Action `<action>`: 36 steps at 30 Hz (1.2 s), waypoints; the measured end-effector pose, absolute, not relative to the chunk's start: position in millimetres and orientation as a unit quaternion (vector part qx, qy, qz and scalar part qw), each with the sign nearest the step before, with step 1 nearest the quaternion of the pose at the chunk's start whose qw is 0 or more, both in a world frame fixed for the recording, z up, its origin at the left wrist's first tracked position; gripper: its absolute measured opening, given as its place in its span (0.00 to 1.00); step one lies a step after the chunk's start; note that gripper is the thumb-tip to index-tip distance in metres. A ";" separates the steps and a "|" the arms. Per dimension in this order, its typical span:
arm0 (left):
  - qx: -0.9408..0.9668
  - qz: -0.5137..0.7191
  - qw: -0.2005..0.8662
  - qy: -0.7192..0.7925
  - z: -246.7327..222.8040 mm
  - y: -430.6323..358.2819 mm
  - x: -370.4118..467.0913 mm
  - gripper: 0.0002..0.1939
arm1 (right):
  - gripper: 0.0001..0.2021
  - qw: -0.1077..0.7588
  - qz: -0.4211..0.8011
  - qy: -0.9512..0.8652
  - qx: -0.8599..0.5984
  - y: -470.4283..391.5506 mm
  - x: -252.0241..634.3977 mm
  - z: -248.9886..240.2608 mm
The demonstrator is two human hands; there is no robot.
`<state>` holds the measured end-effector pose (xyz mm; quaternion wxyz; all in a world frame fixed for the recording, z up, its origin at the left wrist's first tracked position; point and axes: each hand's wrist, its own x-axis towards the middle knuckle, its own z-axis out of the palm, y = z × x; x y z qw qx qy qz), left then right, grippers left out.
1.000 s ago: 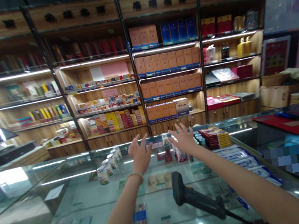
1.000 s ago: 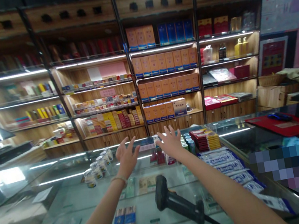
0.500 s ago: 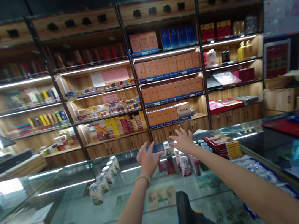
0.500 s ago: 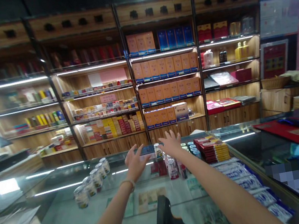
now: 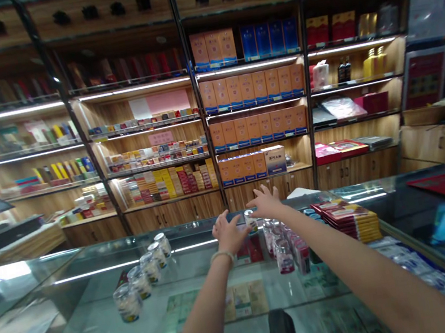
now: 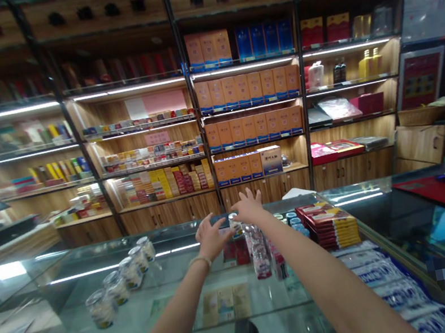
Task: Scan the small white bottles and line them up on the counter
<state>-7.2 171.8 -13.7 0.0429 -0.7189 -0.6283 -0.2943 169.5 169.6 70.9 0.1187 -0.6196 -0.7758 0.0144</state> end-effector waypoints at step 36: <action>-0.740 -0.274 0.052 -0.612 -15.7 72.7 -21.1 0.08 | 0.09 0.133 -0.096 -0.821 -0.548 76.5 142.1 62.7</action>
